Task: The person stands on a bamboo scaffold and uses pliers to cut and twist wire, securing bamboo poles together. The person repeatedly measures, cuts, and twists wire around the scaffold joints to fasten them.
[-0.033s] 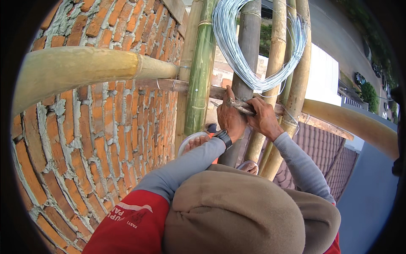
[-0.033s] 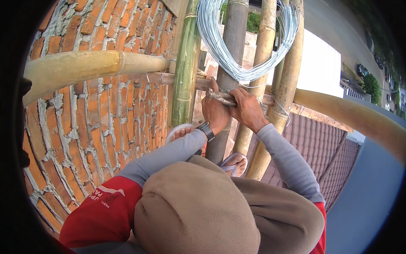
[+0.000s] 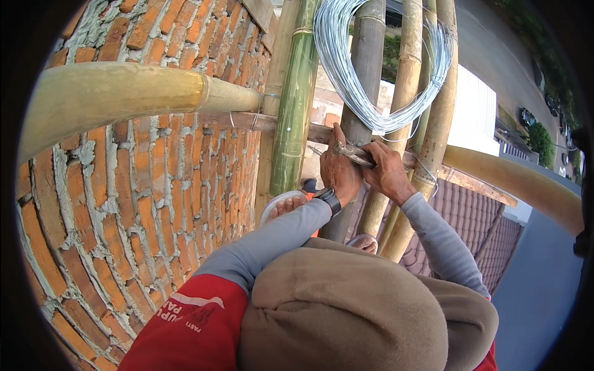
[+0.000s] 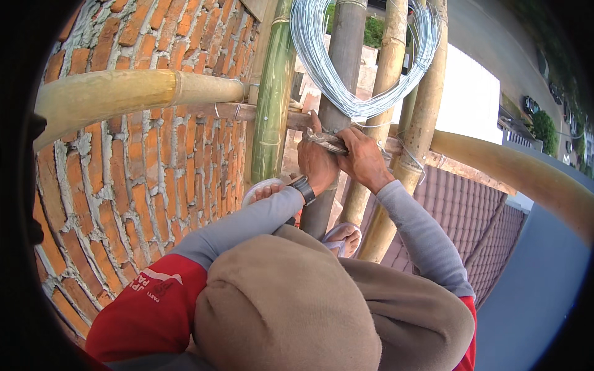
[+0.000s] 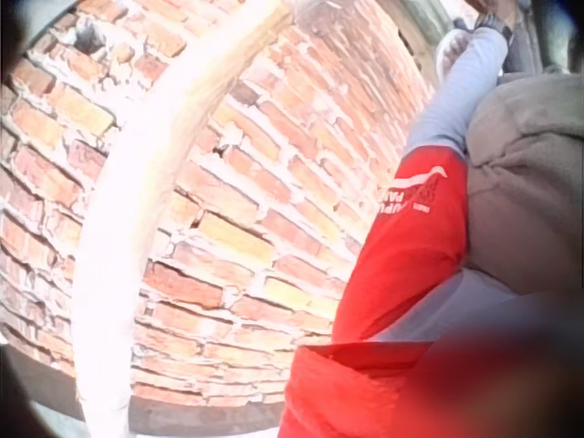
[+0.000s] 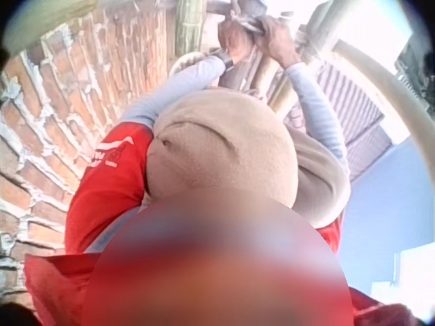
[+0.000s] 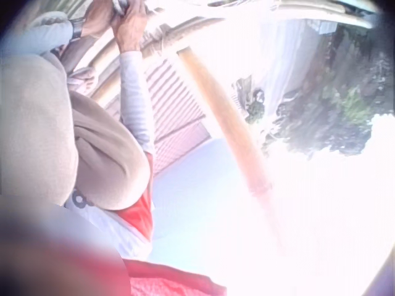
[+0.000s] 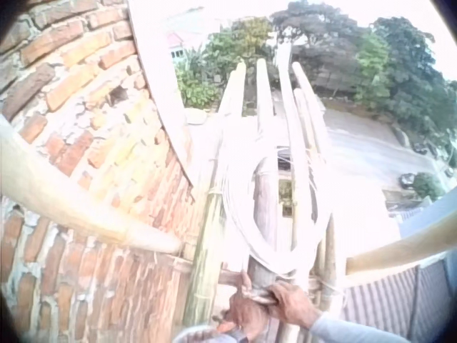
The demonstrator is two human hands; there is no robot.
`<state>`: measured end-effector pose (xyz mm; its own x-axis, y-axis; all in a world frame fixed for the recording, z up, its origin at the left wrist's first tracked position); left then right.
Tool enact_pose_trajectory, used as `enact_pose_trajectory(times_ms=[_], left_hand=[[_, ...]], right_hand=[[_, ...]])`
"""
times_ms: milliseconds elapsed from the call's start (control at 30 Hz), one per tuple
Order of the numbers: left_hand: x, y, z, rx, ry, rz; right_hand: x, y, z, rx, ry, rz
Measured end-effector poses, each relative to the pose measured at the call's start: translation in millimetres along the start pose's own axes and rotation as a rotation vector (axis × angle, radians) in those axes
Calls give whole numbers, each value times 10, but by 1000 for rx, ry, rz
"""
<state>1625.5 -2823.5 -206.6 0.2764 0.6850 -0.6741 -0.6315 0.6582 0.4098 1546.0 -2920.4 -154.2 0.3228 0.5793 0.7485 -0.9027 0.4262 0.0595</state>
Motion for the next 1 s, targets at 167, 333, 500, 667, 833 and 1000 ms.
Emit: enact_pose_trajectory(times_ms=[167,333,500,667,833,1000], left_hand=[[-46,-39,125,-137,26,-210],[153,-12,233,-66,176,-204],[153,-336,463,14,99,-257],[-76,-467,672,91,205,-630],[-115,-539,715,187,180,-605],[-98,-549,718,202,129,-765]], right_hand=[[9,46,-12,-1,15,-24],[-46,271,26,-60,18,-37],[-207,492,136,-149,57,-65],[-210,512,-2,-112,43,-58],[-177,529,8,-175,35,-86],[-246,554,86,-121,63,-67]])
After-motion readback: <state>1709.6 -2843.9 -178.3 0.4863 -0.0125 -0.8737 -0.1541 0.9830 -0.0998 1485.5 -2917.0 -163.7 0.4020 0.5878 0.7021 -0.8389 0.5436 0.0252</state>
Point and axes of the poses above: each hand's wrist, its own y-axis away from the middle knuckle, its own z-axis out of the back of the hand, x = y × z, the point moved 6 cm from there along -y, towards the middle knuckle, and after that the axes turned 5 degrees about z, right-handed, at the moved point
